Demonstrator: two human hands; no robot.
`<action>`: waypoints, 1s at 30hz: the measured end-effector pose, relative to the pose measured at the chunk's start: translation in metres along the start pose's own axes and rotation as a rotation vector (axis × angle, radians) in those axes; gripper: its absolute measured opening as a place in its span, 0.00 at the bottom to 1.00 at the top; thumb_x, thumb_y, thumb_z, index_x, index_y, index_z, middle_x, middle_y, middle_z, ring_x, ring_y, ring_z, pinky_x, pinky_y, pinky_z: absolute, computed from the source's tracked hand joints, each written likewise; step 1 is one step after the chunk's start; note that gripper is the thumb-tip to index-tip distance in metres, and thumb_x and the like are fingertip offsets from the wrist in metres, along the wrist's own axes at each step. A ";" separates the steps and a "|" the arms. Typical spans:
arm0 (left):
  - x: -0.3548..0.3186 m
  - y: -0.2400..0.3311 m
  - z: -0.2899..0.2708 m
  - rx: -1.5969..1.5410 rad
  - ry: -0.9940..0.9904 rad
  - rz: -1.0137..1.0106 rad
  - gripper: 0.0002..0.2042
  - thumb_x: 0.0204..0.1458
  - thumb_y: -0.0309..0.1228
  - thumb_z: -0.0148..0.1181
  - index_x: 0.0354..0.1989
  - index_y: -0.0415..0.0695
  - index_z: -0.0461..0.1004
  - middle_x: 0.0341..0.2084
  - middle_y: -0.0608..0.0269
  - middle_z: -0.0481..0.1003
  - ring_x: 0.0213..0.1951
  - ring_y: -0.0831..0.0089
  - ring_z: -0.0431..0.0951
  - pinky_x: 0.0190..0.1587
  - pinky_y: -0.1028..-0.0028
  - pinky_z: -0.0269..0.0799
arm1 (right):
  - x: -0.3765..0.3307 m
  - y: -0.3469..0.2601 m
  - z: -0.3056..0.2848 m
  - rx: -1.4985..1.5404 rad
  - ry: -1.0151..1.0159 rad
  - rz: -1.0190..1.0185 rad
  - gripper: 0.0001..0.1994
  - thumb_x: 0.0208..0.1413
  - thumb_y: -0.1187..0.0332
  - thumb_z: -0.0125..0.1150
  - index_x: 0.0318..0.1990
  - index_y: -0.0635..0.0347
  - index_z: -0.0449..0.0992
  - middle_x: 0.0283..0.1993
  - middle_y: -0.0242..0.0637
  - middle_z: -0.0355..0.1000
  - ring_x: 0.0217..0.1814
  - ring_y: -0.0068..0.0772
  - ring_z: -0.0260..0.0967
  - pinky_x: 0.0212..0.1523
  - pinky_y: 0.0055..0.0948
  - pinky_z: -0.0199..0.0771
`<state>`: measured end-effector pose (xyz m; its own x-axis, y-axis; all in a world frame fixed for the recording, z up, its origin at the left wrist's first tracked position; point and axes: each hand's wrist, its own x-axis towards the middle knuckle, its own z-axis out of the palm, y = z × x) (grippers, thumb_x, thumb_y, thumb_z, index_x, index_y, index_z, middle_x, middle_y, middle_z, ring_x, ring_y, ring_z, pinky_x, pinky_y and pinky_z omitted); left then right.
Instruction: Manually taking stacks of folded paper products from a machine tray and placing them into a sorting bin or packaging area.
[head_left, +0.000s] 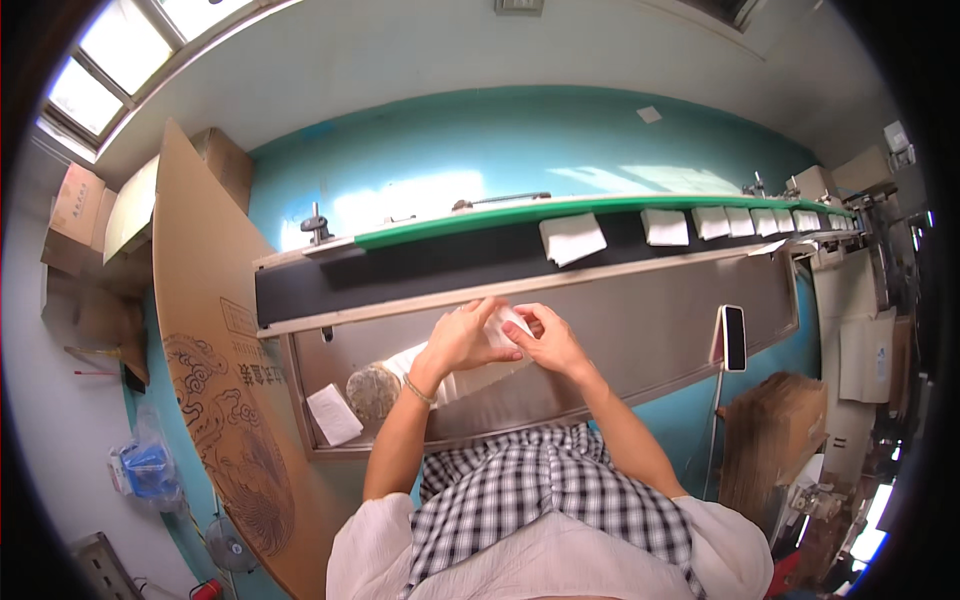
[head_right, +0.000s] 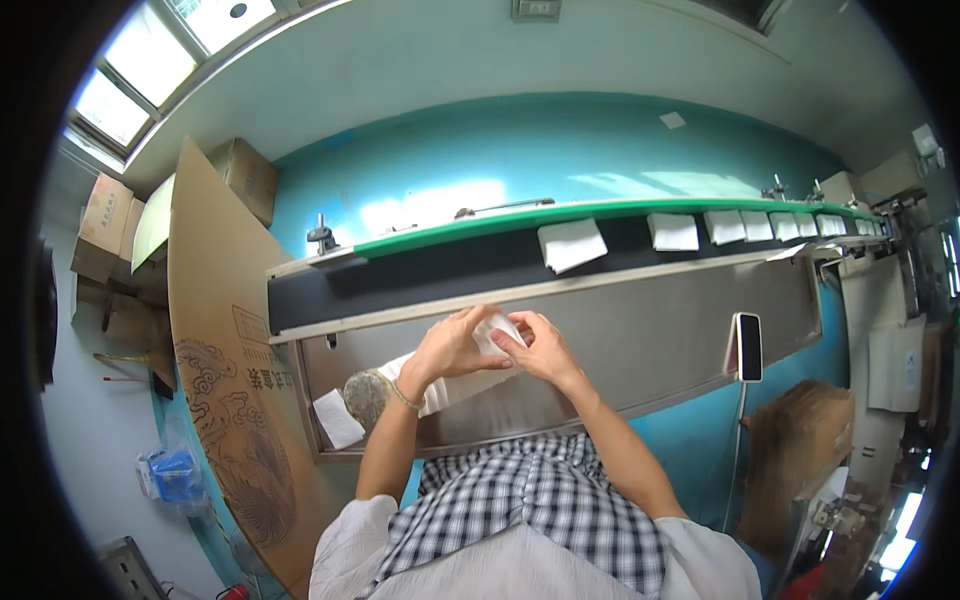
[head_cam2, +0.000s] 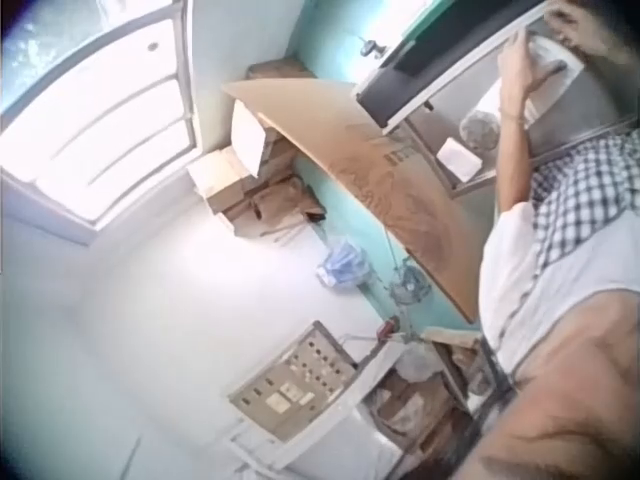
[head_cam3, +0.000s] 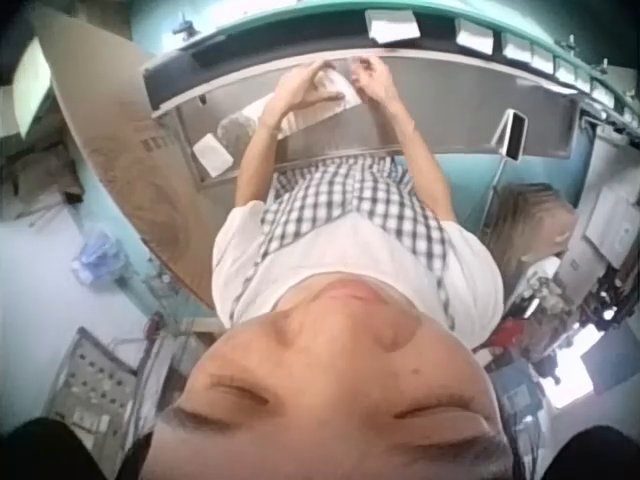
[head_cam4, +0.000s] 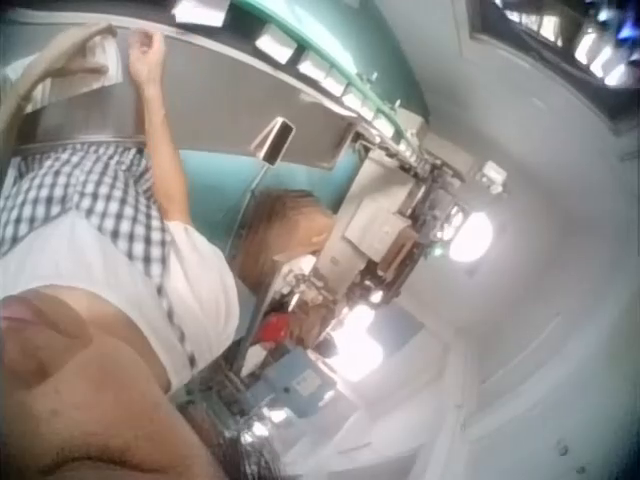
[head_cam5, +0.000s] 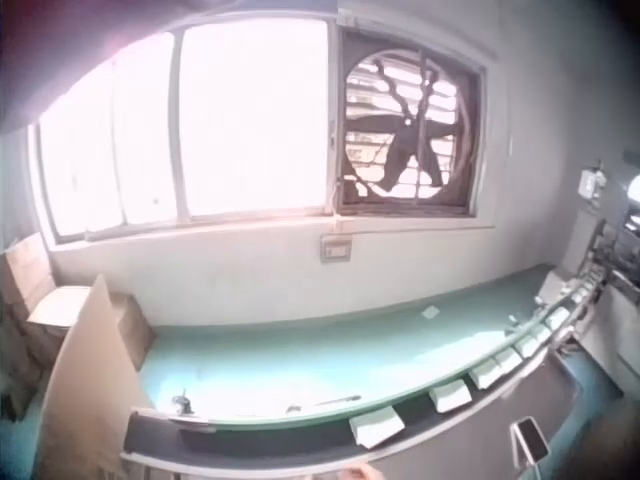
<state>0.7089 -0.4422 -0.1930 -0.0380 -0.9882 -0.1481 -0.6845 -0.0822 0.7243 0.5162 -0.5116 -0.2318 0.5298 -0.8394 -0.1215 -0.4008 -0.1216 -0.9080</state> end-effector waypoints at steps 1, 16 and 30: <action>0.000 0.003 -0.007 0.018 -0.016 0.017 0.44 0.35 0.57 0.74 0.62 0.51 0.66 0.51 0.48 0.76 0.48 0.48 0.79 0.49 0.57 0.75 | -0.002 -0.022 -0.004 0.021 -0.073 0.084 0.25 0.59 0.51 0.66 0.50 0.66 0.75 0.40 0.42 0.76 0.39 0.30 0.75 0.41 0.31 0.77; -0.013 -0.008 -0.008 0.014 0.026 0.008 0.38 0.36 0.57 0.74 0.54 0.50 0.70 0.47 0.51 0.78 0.47 0.51 0.79 0.48 0.58 0.76 | 0.038 -0.001 -0.011 0.518 -0.019 0.418 0.17 0.63 0.57 0.62 0.49 0.62 0.73 0.38 0.33 0.75 0.34 0.21 0.73 0.34 0.23 0.75; -0.022 -0.004 -0.021 -0.023 -0.058 -0.041 0.38 0.34 0.57 0.75 0.55 0.51 0.71 0.49 0.54 0.77 0.52 0.54 0.77 0.53 0.56 0.69 | 0.021 0.017 -0.018 0.329 -0.109 0.316 0.16 0.60 0.65 0.62 0.50 0.69 0.74 0.39 0.36 0.77 0.36 0.21 0.72 0.31 0.25 0.74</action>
<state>0.7281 -0.4230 -0.1783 -0.0534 -0.9749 -0.2163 -0.6693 -0.1258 0.7323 0.5069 -0.5406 -0.2427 0.5023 -0.7457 -0.4378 -0.3064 0.3200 -0.8965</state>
